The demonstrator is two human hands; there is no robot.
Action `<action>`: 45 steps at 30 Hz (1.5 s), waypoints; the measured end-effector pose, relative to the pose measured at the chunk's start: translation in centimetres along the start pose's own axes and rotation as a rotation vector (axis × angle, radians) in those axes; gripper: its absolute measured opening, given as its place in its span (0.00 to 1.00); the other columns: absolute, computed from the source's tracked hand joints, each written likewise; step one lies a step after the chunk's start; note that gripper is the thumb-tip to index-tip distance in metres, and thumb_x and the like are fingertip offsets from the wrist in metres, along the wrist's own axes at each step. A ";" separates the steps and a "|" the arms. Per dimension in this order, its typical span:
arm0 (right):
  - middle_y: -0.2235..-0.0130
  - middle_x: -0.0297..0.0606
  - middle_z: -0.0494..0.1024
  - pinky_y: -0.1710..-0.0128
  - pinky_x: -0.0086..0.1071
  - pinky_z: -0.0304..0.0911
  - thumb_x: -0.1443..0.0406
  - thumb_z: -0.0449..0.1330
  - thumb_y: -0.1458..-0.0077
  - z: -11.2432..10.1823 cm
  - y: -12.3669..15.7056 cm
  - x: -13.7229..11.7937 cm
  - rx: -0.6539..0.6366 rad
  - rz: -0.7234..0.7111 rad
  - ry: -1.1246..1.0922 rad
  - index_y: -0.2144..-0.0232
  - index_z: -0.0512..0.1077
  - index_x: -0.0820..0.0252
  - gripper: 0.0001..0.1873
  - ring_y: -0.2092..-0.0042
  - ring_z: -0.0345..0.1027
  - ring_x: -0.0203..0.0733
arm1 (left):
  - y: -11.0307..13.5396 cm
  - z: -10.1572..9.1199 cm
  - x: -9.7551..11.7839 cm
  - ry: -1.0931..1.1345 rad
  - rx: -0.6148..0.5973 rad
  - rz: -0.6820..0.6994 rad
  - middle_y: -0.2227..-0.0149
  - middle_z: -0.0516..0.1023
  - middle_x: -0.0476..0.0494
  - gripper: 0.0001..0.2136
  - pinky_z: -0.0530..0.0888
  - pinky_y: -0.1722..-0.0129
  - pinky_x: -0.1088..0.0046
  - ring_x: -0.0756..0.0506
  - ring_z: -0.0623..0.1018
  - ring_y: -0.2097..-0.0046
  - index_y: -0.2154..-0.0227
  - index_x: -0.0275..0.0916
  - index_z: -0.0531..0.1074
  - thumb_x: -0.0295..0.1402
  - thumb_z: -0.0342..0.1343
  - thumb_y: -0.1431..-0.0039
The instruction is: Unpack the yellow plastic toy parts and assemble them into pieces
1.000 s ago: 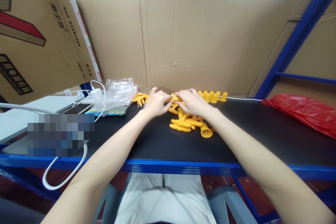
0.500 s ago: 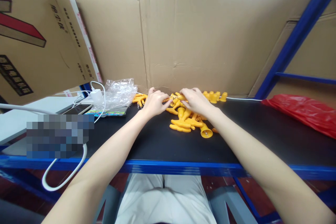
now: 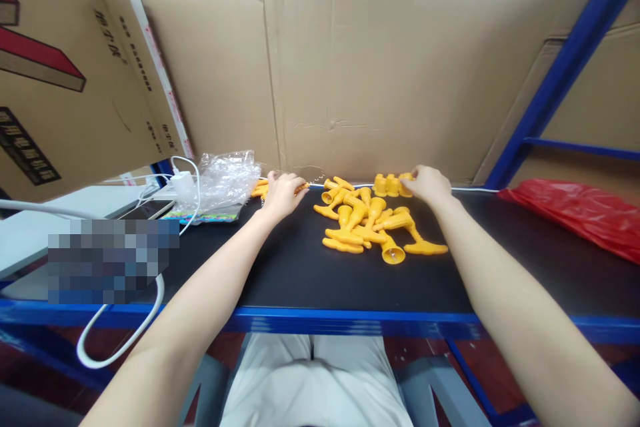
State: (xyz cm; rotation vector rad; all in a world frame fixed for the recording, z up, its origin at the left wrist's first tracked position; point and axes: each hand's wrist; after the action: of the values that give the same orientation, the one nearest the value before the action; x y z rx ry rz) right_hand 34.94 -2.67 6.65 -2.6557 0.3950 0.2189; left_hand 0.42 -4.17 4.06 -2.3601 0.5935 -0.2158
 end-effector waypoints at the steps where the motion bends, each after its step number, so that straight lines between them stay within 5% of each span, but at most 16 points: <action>1: 0.55 0.52 0.75 0.60 0.40 0.63 0.57 0.57 0.51 0.4 -0.3 1.0 -0.017 0.057 0.013 0.58 0.73 0.64 0.21 0.54 0.70 0.55 | 0.0 0.0 -0.1 -0.009 -0.001 -0.011 0.62 0.77 0.43 0.08 0.55 0.48 0.53 0.41 0.73 0.56 0.64 0.42 0.73 0.36 0.50 0.40; 9: 0.55 0.52 0.76 0.60 0.40 0.66 0.62 0.60 0.54 3.5 -1.2 5.7 -0.027 0.315 -0.078 0.56 0.75 0.63 0.21 0.54 0.71 0.55 | 0.0 0.0 -0.5 0.027 -0.053 -0.128 0.66 0.78 0.45 0.09 0.57 0.49 0.54 0.42 0.76 0.60 0.61 0.42 0.73 0.29 0.49 0.42; 19: 0.52 0.50 0.73 0.55 0.43 0.64 0.64 0.61 0.55 6.0 -2.1 8.0 -0.042 0.361 -0.191 0.55 0.73 0.61 0.21 0.50 0.67 0.54 | 0.3 0.8 -1.2 0.009 -0.071 -0.158 0.67 0.81 0.45 0.11 0.56 0.46 0.55 0.44 0.77 0.62 0.58 0.41 0.71 0.31 0.46 0.39; 31: 0.36 0.40 0.55 0.41 0.60 0.38 0.54 0.51 0.45 6.7 -1.8 7.9 -0.219 0.269 -0.164 0.41 0.62 0.51 0.29 0.37 0.46 0.60 | 0.7 1.1 -1.1 -0.033 -0.171 -0.154 0.62 0.80 0.42 0.15 0.57 0.47 0.50 0.39 0.78 0.58 0.53 0.43 0.70 0.35 0.41 0.36; 39: 0.36 0.39 0.56 0.44 0.65 0.43 0.56 0.49 0.45 7.1 -1.8 7.8 -0.257 0.196 -0.057 0.42 0.63 0.48 0.27 0.38 0.49 0.63 | 0.8 1.1 -1.1 -0.053 -0.220 -0.144 0.59 0.80 0.42 0.16 0.56 0.46 0.49 0.39 0.77 0.55 0.51 0.42 0.68 0.34 0.40 0.36; 45: 0.42 0.41 0.66 0.46 0.65 0.47 0.61 0.50 0.46 7.6 -1.8 7.5 -0.232 0.081 -0.069 0.45 0.65 0.50 0.25 0.41 0.56 0.60 | 0.8 0.9 -0.8 -0.068 -0.315 -0.163 0.56 0.78 0.39 0.17 0.53 0.46 0.44 0.37 0.75 0.52 0.49 0.42 0.65 0.34 0.39 0.36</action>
State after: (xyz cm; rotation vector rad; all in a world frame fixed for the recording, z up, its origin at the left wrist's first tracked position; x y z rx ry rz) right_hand 41.93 0.53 -0.98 -2.8511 0.4811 0.4032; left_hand -0.27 -3.83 2.81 -2.7125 0.4275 -0.1203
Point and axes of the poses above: each hand's wrist, its own y-axis away from the middle knuckle, its own z-axis out of the palm, x = y × z
